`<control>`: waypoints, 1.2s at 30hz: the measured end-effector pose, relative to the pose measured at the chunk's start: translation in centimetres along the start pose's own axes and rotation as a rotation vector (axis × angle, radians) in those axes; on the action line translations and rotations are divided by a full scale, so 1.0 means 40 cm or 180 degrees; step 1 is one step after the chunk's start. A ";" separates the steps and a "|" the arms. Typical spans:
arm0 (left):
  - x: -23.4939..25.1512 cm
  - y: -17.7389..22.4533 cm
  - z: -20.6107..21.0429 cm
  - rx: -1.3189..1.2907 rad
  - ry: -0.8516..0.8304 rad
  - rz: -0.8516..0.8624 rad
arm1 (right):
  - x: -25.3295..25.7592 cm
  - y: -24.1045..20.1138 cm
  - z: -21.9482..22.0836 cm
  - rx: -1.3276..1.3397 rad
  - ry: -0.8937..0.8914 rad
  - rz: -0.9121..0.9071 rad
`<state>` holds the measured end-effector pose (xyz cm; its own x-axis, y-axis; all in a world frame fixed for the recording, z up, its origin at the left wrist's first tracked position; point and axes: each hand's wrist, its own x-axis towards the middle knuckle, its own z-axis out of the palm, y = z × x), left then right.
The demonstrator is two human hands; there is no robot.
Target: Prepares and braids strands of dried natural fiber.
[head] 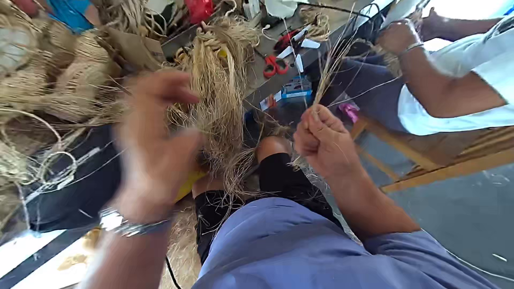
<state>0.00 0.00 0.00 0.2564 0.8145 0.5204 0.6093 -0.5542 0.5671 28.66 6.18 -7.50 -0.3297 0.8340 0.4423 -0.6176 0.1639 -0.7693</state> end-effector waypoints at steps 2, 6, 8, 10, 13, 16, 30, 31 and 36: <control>0.041 0.024 0.136 -0.0920 -0.0594 -0.0318 | 0.019 0.000 0.057 0.0537 -0.0159 0.0013; 0.003 0.007 0.362 -0.3132 -0.2380 -0.0980 | 0.061 -0.042 0.066 0.0647 -0.0209 -0.0148; -0.005 0.069 0.410 -0.3363 -0.3371 -0.0771 | 0.082 -0.045 0.028 0.0469 -0.0081 -0.0290; -0.003 0.145 0.408 -0.3265 -0.3285 -0.0014 | 0.094 -0.028 -0.023 0.0311 0.0189 -0.0329; 0.004 0.196 0.347 -0.3284 -0.2082 0.1009 | 0.082 0.014 -0.114 0.0267 0.0668 -0.0194; 0.008 0.129 0.322 -0.1685 -0.0744 0.0664 | 0.035 0.031 -0.181 0.0627 0.1017 0.0091; -0.030 -0.043 0.422 -0.1143 -0.1505 -0.1492 | -0.169 0.146 -0.239 -0.0430 0.0401 0.0890; -0.033 -0.040 0.427 -0.1175 -0.1549 -0.1570 | -0.170 0.156 -0.212 -0.0417 0.0243 0.0910; -0.048 -0.036 0.425 -0.0968 -0.1645 -0.1592 | -0.122 0.161 -0.142 -0.0157 0.0525 0.0709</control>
<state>11.37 2.15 -12.66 0.3680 0.9152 -0.1642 0.5314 -0.0620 0.8448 30.35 6.16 -17.23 -0.3304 0.9261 0.1820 -0.5062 -0.0111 -0.8624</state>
